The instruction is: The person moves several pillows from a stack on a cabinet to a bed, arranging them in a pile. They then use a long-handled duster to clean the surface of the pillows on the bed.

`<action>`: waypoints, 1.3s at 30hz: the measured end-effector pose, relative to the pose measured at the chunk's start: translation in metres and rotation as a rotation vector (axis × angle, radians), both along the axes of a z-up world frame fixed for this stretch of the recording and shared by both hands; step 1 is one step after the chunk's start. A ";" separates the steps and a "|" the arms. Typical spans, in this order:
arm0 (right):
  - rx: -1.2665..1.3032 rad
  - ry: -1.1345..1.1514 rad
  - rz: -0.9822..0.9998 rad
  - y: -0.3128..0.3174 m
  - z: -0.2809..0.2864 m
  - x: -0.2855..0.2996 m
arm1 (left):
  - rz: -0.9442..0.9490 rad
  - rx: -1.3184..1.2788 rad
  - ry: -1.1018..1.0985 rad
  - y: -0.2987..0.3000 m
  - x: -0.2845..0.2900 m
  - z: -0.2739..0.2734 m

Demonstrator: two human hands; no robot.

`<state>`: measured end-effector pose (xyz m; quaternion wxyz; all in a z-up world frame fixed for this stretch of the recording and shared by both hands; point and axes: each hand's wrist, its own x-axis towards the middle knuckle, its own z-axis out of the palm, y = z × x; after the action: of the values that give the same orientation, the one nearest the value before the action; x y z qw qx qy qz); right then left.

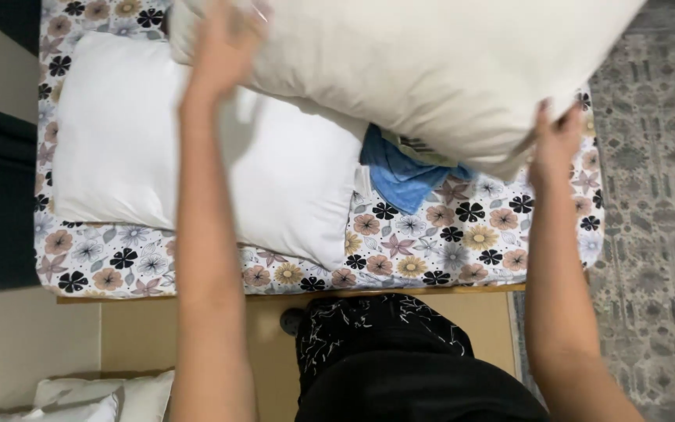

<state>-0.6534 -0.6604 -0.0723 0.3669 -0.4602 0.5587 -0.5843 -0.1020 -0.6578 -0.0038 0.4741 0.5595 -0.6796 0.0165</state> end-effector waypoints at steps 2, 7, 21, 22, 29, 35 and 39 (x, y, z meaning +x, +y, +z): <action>0.533 0.267 -0.013 -0.008 -0.064 0.023 | -0.218 0.719 0.024 0.000 -0.056 -0.046; 0.195 0.275 0.014 -0.005 -0.206 0.029 | -0.113 0.969 -0.371 0.062 -0.164 -0.127; 0.114 0.171 0.160 0.076 -0.089 0.100 | -0.035 0.614 -0.084 0.143 -0.189 -0.137; 0.049 0.206 0.226 0.090 -0.079 0.112 | -0.014 0.631 -0.085 0.152 -0.189 -0.129; -0.294 0.477 0.567 0.185 0.000 0.200 | 0.038 0.519 0.036 0.229 -0.177 -0.111; -0.379 0.533 0.813 0.254 0.036 0.263 | 0.166 0.466 0.135 0.315 -0.144 -0.084; -0.458 0.537 0.953 0.310 0.052 0.306 | 0.313 0.414 0.160 0.389 -0.115 -0.079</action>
<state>-0.3476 -0.3507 -0.0204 0.3259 -0.8596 0.2234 -0.3239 -0.2172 -0.2687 -0.0832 0.3934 0.7425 -0.5339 -0.0941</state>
